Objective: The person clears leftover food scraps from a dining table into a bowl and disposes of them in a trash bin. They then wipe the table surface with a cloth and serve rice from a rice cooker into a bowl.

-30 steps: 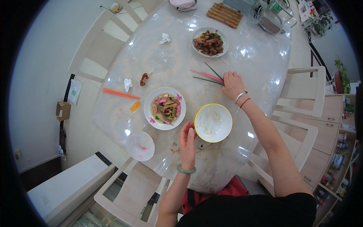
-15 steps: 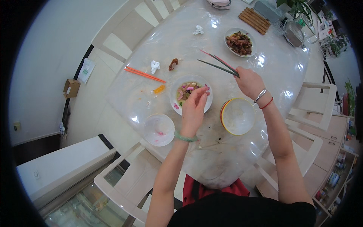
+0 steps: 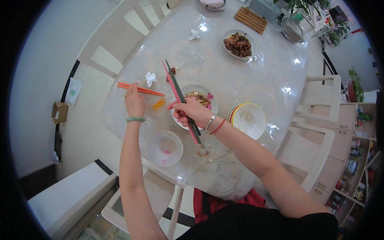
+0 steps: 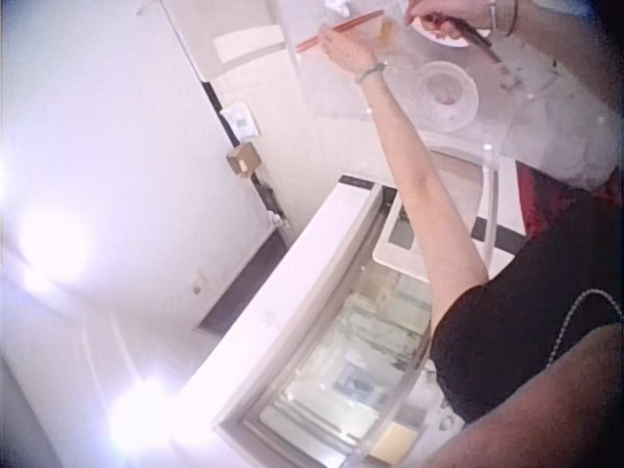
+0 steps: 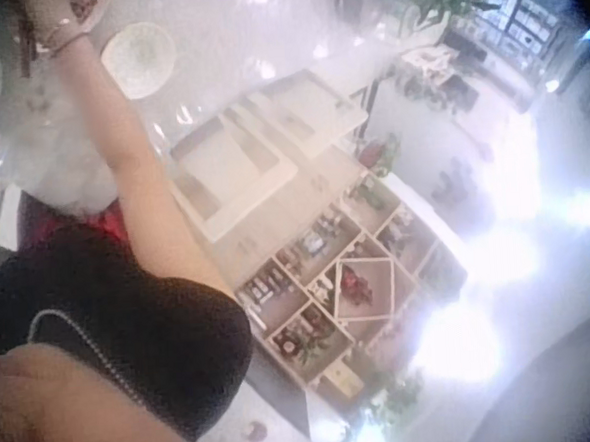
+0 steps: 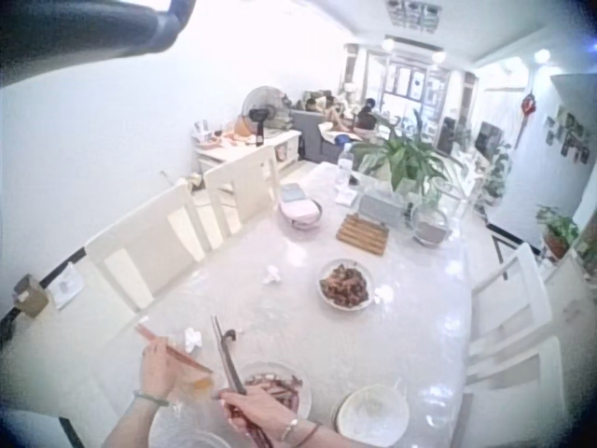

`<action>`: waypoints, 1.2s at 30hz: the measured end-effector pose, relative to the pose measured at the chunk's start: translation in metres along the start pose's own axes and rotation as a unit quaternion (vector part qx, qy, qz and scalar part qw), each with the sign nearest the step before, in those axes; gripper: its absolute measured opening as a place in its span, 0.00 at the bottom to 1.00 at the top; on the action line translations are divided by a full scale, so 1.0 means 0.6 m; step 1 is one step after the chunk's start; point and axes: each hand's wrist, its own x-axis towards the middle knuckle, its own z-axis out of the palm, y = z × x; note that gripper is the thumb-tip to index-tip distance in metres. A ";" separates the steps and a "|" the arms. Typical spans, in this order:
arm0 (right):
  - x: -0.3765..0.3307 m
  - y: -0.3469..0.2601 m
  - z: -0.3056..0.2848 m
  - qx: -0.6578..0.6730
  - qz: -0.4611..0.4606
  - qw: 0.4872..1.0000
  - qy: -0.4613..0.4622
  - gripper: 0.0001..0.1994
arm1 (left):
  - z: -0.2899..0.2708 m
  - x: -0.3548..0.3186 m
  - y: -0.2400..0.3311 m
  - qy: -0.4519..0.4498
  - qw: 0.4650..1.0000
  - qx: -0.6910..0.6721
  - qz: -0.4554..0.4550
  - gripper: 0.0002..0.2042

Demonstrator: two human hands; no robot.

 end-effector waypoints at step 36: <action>-0.154 0.037 0.039 -0.252 -0.117 0.957 0.081 0.17 | -0.208 -0.175 0.247 -0.267 0.786 -0.546 -0.112 0.11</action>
